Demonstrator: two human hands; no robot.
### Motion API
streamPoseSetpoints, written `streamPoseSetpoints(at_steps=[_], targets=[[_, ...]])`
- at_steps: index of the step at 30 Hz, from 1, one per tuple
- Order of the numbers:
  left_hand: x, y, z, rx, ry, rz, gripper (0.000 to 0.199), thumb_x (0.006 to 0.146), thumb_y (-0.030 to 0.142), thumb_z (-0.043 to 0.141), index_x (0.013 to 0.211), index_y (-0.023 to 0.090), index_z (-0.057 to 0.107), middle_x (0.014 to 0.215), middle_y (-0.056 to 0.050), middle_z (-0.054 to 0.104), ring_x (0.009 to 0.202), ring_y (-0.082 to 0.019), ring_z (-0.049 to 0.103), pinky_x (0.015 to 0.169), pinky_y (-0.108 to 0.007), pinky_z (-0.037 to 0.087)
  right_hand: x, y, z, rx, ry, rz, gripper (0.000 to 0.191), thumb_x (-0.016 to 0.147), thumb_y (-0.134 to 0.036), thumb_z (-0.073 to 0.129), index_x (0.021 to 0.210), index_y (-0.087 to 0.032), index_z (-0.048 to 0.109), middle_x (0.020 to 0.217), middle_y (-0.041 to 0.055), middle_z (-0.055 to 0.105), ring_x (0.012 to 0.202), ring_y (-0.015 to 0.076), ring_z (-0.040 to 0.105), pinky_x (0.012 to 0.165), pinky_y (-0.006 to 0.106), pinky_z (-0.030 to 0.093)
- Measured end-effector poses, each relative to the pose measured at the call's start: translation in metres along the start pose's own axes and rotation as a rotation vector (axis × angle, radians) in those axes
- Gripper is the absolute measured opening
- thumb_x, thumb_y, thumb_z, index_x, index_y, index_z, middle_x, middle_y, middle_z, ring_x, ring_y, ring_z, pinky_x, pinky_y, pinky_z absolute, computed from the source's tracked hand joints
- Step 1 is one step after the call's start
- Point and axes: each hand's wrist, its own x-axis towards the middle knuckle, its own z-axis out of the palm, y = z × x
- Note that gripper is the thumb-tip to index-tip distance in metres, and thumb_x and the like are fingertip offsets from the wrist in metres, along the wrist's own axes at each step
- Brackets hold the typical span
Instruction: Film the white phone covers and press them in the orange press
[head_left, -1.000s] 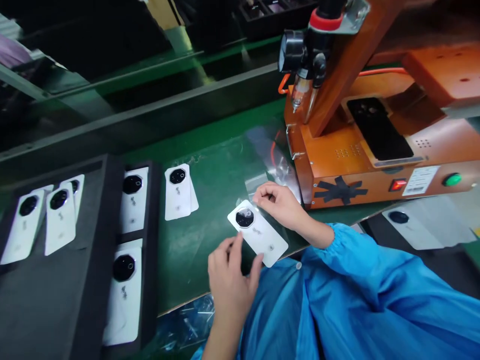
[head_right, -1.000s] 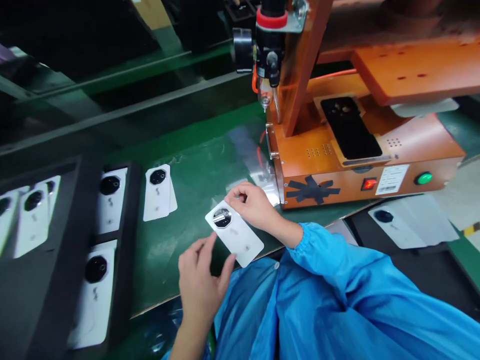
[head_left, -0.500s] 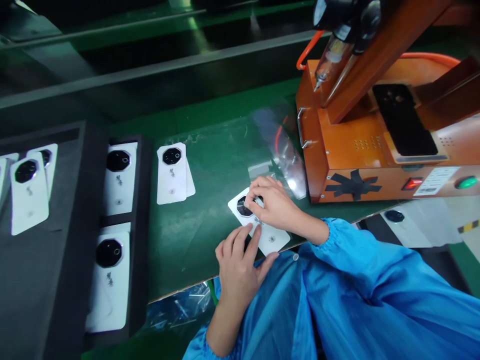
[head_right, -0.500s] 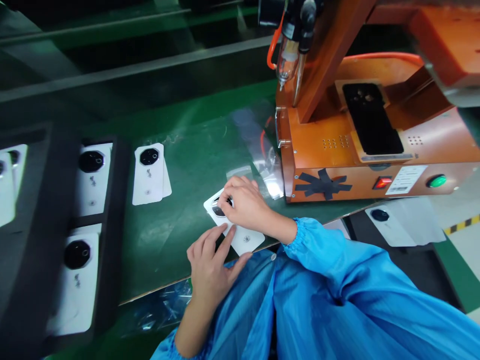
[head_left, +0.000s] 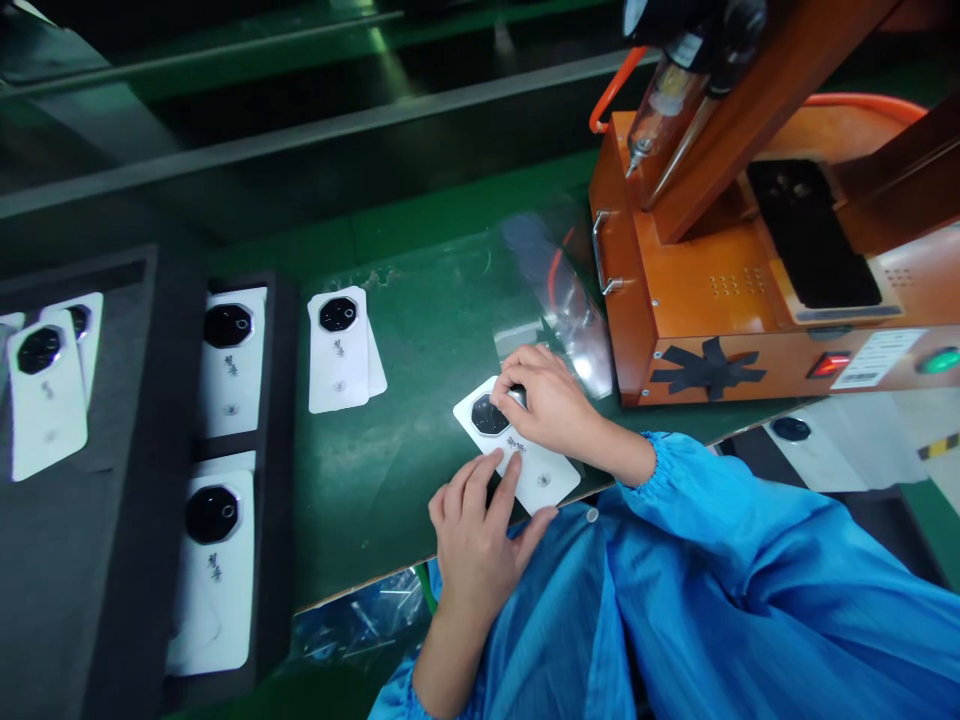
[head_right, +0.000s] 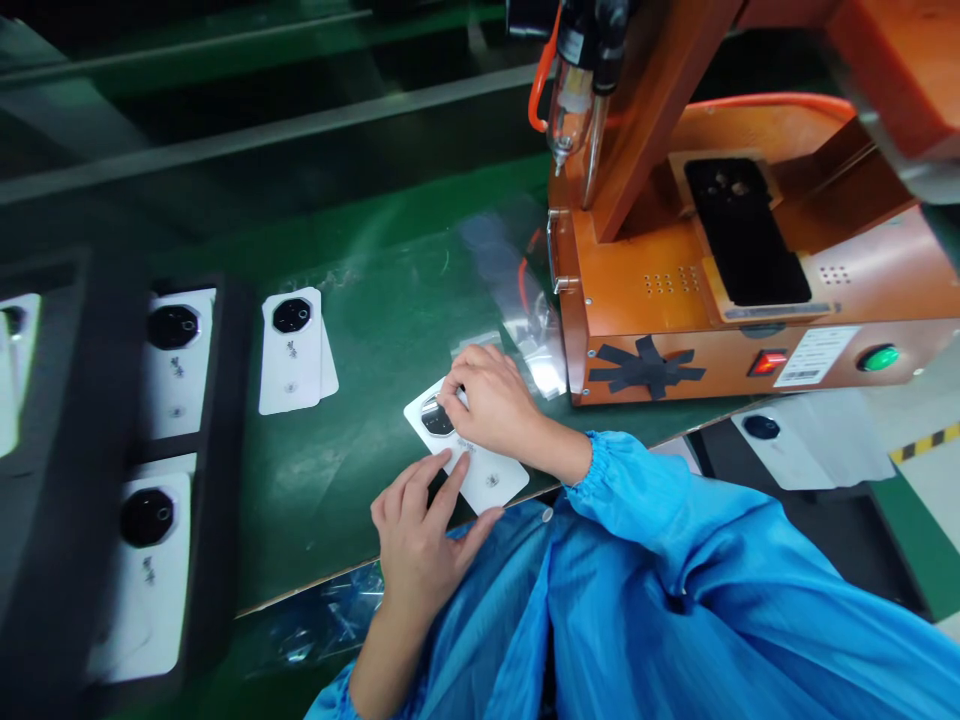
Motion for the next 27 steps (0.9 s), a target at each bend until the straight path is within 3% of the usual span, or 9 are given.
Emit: streamPoseSetpoints(at_steps=[9, 15, 19, 22, 24, 27], targets=[[-0.002, -0.001, 0.001, 0.006, -0.012, -0.003, 0.056, 0.087, 0.051, 0.073, 0.134, 0.023, 0.064, 0.133, -0.014, 0.065, 0.122, -0.031, 0.057, 0.096, -0.043, 0.037, -0.003, 0.001, 0.003, -0.024, 0.027, -0.020, 0.012, 0.089, -0.020, 0.063, 0.078, -0.019, 0.068, 0.098, 0.0042, 0.062, 0.097, 0.0207, 0.053, 0.091, 0.037, 0.038], [-0.001, 0.000, -0.003, 0.021, -0.086, 0.025, 0.068, 0.083, 0.061, 0.072, 0.136, 0.020, 0.061, 0.135, -0.017, 0.063, 0.124, -0.034, 0.055, 0.097, -0.046, 0.037, -0.004, -0.001, 0.004, -0.199, 0.048, -0.079, 0.011, 0.093, -0.026, 0.062, 0.089, -0.018, 0.069, 0.104, 0.0084, 0.062, 0.097, 0.0240, 0.050, 0.084, 0.038, 0.040], [0.002, -0.001, -0.011, 0.041, -0.096, 0.033, 0.059, 0.086, 0.051, 0.073, 0.136, 0.021, 0.061, 0.136, -0.016, 0.063, 0.123, -0.033, 0.057, 0.097, -0.045, 0.038, -0.027, -0.010, -0.022, -0.226, 0.082, -0.158, 0.024, 0.097, -0.027, 0.056, 0.116, -0.015, 0.064, 0.111, 0.0127, 0.064, 0.100, 0.0266, 0.052, 0.084, 0.041, 0.041], [0.004, -0.007, -0.024, 0.026, -0.124, 0.131, 0.054, 0.088, 0.046, 0.072, 0.135, 0.023, 0.061, 0.136, -0.014, 0.064, 0.117, -0.030, 0.061, 0.094, -0.043, 0.041, -0.061, -0.020, -0.053, -0.182, -0.074, -0.340, 0.030, 0.096, -0.032, 0.058, 0.121, -0.016, 0.062, 0.110, 0.0115, 0.067, 0.100, 0.0250, 0.057, 0.084, 0.039, 0.045], [0.008, -0.011, -0.032, -0.041, -0.082, 0.220, 0.048, 0.090, 0.038, 0.070, 0.134, 0.023, 0.062, 0.132, -0.012, 0.067, 0.109, -0.026, 0.065, 0.090, -0.039, 0.046, -0.082, -0.026, -0.067, -0.194, -0.147, -0.449, 0.031, 0.095, -0.035, 0.062, 0.120, -0.017, 0.063, 0.104, 0.0093, 0.070, 0.095, 0.0223, 0.061, 0.081, 0.037, 0.047], [0.027, -0.009, -0.040, -0.203, 0.025, 0.266, 0.037, 0.091, 0.027, 0.067, 0.128, 0.026, 0.066, 0.117, -0.008, 0.074, 0.096, -0.021, 0.070, 0.085, -0.034, 0.052, -0.097, -0.024, -0.077, -0.318, 0.002, -0.564, 0.020, 0.098, -0.024, 0.055, 0.113, -0.021, 0.068, 0.096, 0.0059, 0.074, 0.085, 0.0168, 0.064, 0.073, 0.032, 0.048]])
